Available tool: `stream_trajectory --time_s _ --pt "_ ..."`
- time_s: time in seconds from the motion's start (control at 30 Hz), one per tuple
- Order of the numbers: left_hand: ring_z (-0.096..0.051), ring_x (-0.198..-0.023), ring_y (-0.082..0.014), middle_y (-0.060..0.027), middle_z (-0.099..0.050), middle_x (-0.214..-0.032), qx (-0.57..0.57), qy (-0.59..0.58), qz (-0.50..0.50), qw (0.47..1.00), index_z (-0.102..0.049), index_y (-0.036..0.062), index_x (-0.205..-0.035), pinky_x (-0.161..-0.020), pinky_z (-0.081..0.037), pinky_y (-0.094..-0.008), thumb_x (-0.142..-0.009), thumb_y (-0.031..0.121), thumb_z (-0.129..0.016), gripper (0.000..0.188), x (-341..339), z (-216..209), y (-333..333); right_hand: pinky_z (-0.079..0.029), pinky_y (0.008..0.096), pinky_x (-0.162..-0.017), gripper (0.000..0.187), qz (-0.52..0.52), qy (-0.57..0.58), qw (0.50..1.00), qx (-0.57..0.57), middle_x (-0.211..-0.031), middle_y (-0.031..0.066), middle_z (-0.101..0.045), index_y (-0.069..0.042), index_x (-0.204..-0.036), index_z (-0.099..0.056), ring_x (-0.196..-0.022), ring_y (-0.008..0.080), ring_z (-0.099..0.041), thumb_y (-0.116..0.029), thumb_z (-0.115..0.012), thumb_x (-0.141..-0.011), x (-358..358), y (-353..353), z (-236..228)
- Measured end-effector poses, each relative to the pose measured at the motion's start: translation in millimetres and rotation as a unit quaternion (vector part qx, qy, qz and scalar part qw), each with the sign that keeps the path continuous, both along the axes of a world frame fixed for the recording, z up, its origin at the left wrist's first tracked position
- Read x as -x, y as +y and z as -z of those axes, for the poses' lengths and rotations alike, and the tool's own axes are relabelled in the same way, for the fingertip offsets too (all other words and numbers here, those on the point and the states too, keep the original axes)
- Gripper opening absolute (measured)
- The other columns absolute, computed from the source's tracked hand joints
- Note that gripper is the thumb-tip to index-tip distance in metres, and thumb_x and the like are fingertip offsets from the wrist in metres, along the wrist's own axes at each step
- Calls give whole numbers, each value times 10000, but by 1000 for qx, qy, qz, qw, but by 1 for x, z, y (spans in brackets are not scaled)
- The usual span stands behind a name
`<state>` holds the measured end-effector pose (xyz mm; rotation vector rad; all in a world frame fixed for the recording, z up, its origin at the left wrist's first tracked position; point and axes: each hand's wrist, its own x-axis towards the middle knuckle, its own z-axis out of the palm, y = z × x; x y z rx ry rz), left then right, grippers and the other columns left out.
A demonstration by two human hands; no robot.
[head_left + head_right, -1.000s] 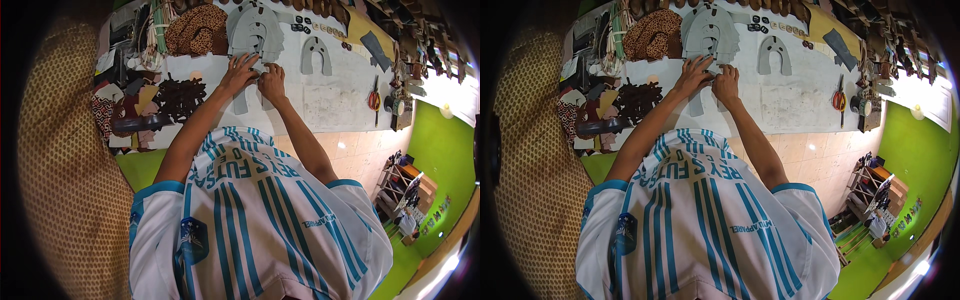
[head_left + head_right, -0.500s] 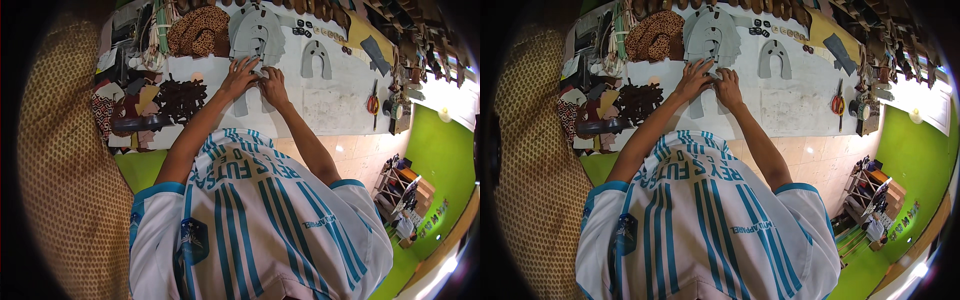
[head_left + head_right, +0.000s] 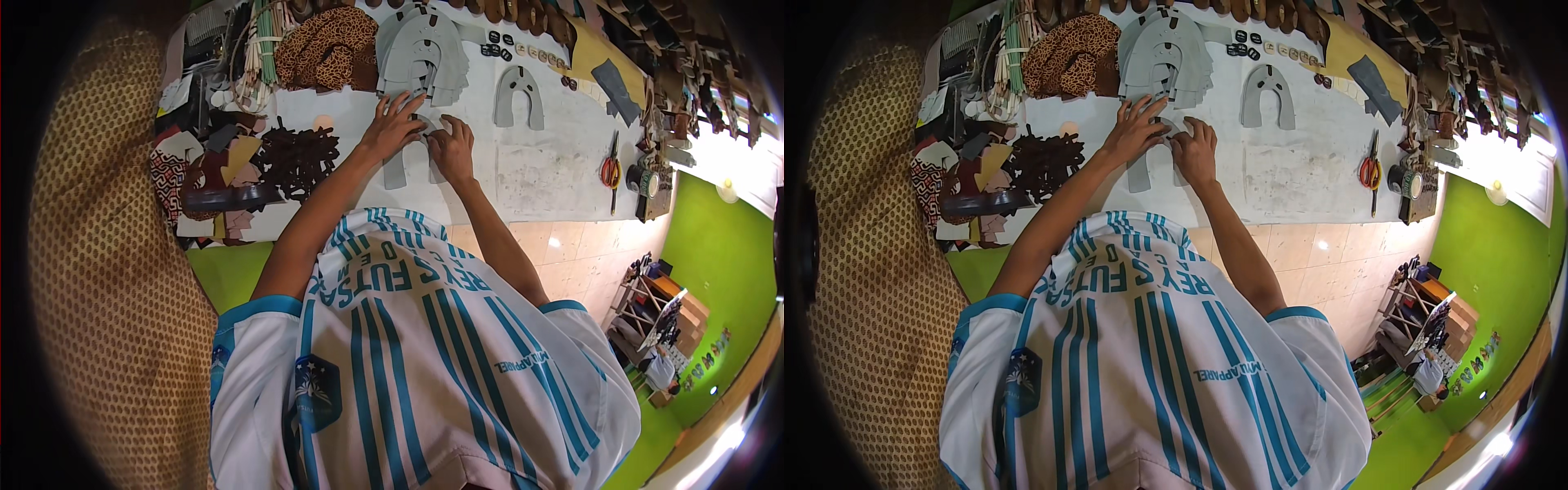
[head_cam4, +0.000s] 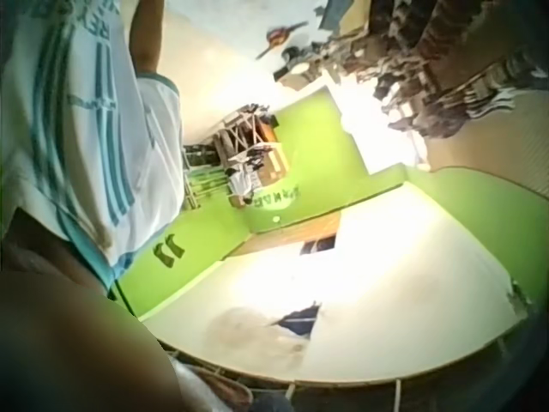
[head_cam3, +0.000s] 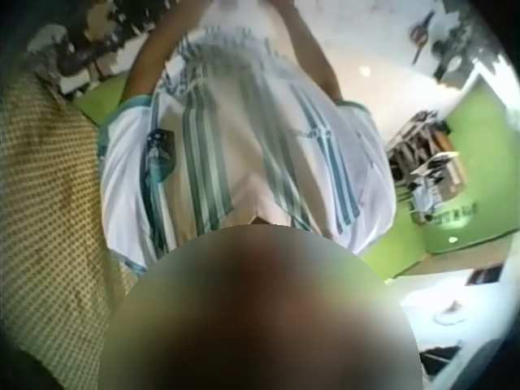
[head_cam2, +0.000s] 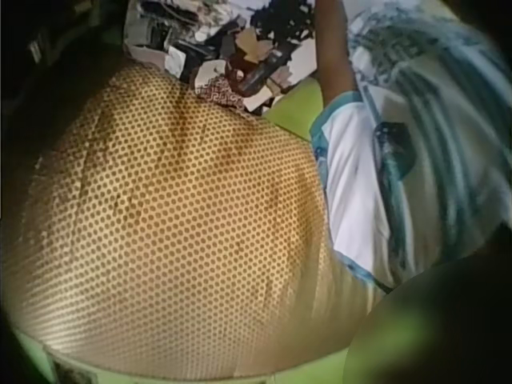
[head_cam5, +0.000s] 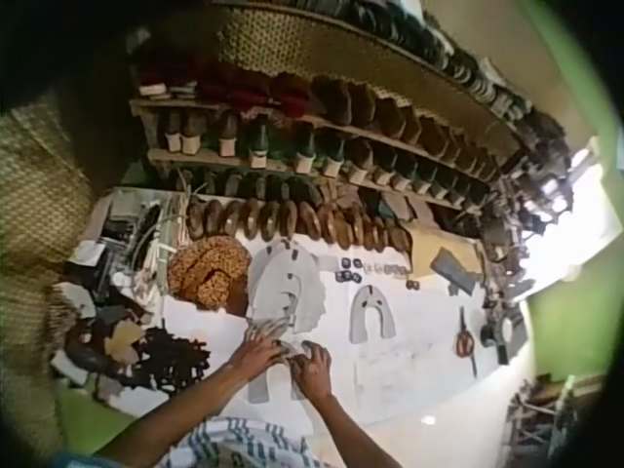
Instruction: Assemble and align leather components for a shoe upper on a workbench.
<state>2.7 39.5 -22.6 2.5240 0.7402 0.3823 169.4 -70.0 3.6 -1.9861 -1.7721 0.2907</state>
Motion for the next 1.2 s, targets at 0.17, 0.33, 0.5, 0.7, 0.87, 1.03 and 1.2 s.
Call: stream_trajectory --time_s 0.17,0.33,0.5,0.7,0.87,1.03,1.2 --pt "-264 -1493 -305 -10 -300 -1634 -1 -7 0 1000 -731 226 -1130 -1186 -193 -603 -840 313 -766 304 0 0 2 -316 476 -1125 145 9 -10 1000 -4 -1365 143 -553 -62 -917 -756 -1314 338 -446 -136 -760 -792 0 1 4" --pt "-262 -1495 -306 -10 -298 -1634 -7 13 -1 1000 -725 228 -1135 -1189 -188 -602 -847 314 -760 303 -1 0 0 -337 486 -1101 155 9 -10 1000 6 -1351 142 -555 -71 -920 -749 -1293 353 -463 -152 -770 -789 1 6 6" --pt "-257 -1493 -297 -4 -300 -1629 -11 9 -8 1000 -734 210 -1088 -1199 -197 -587 -834 312 -772 276 -1 1 -1 -326 485 -1108 145 18 -8 999 40 -1350 145 -550 -59 -906 -742 -1291 353 -457 -140 -756 -787 0 9 8" --pt "-253 -1495 -291 -1 -299 -1628 -25 -2 -10 1000 -740 198 -1057 -1204 -198 -580 -823 310 -782 262 -2 2 -2 -314 484 -1111 121 16 -7 1000 16 -1317 147 -555 -36 -893 -722 -1276 345 -455 -116 -729 -802 3 9 11" --pt "-251 -1496 -289 -1 -297 -1629 -25 -2 -8 1000 -739 202 -1062 -1204 -198 -579 -828 315 -778 263 -1 2 -1 -318 496 -1100 128 10 -9 1000 15 -1313 143 -546 -31 -913 -718 -1266 343 -453 -121 -721 -821 3 8 15" --pt "-245 -1498 -288 -2 -298 -1628 -29 7 -7 1000 -736 207 -1072 -1205 -193 -579 -838 317 -769 261 -1 0 -1 -289 524 -1133 121 19 -17 999 31 -1328 137 -537 -44 -928 -723 -1306 341 -431 -129 -716 -842 3 11 15" --pt "-248 -1495 -289 -5 -300 -1627 -21 12 -7 1000 -731 209 -1073 -1205 -189 -580 -844 311 -766 253 -1 -1 -5 -255 546 -1166 112 24 -7 999 46 -1360 132 -531 -57 -925 -732 -1345 340 -415 -139 -714 -850 -1 7 7"
